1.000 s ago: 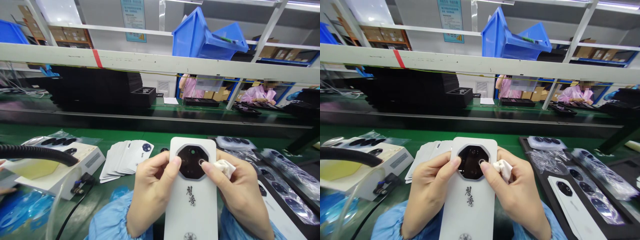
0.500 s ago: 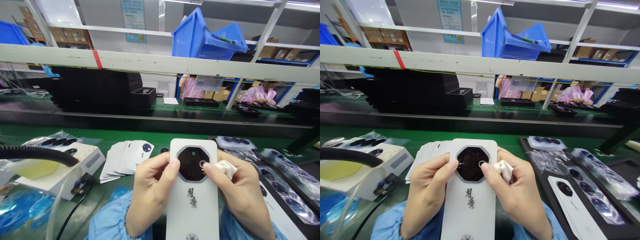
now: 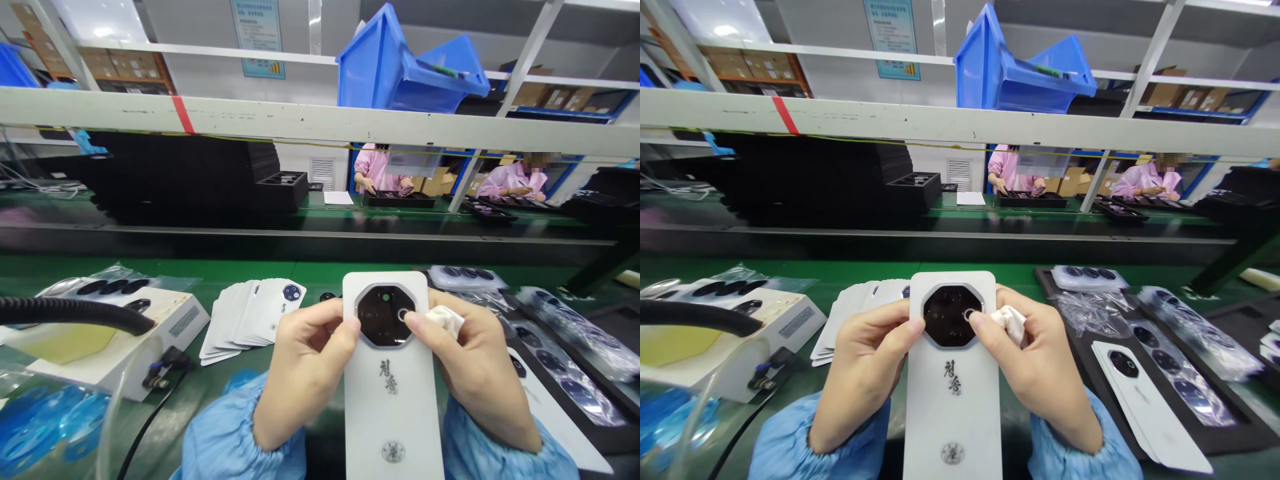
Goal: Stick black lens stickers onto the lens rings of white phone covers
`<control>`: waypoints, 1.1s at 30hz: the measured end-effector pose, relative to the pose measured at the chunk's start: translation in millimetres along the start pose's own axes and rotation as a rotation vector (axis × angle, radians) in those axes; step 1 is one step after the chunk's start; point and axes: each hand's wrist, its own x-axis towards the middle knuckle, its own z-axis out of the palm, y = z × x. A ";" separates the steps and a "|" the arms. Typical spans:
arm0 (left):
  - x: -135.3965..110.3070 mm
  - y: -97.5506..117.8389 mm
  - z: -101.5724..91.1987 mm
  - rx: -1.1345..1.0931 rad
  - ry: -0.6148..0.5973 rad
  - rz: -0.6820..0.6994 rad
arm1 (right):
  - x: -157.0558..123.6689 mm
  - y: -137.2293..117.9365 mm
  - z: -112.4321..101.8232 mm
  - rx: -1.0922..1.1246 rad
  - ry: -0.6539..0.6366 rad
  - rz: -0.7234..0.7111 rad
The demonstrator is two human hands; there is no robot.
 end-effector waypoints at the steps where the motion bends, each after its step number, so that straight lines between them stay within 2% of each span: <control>1: 0.8 -1.1 1.3 0.023 0.008 -0.007 | -0.1 1.8 -2.3 -0.015 0.002 0.012; 5: -0.6 -7.5 9.2 0.140 0.038 0.021 | -3.5 11.4 -12.2 -0.020 -0.027 0.029; 9: -7.8 -10.6 16.2 0.259 0.081 0.171 | -10.4 23.3 -18.1 0.036 -0.090 0.026; 17: -16.2 -5.5 22.0 0.466 0.097 0.277 | -20.1 53.3 -13.3 0.232 -0.053 0.001; 22: -18.2 -12.5 22.3 0.513 0.005 0.288 | -26.0 68.3 -8.4 0.258 -0.028 0.053; 25: -12.9 -29.7 26.4 0.492 -0.129 0.161 | -34.9 83.0 -16.6 0.185 0.061 0.129; 28: -6.4 -60.8 39.0 0.432 -0.387 -0.071 | -44.9 97.5 -53.1 0.062 0.172 0.227; 30: -6.0 -86.1 50.8 0.414 -0.532 -0.177 | -51.9 104.3 -96.9 -0.049 0.246 0.313; 33: -11.6 -125.6 67.4 0.401 -0.608 -0.220 | -58.8 114.4 -176.6 -0.217 0.339 0.482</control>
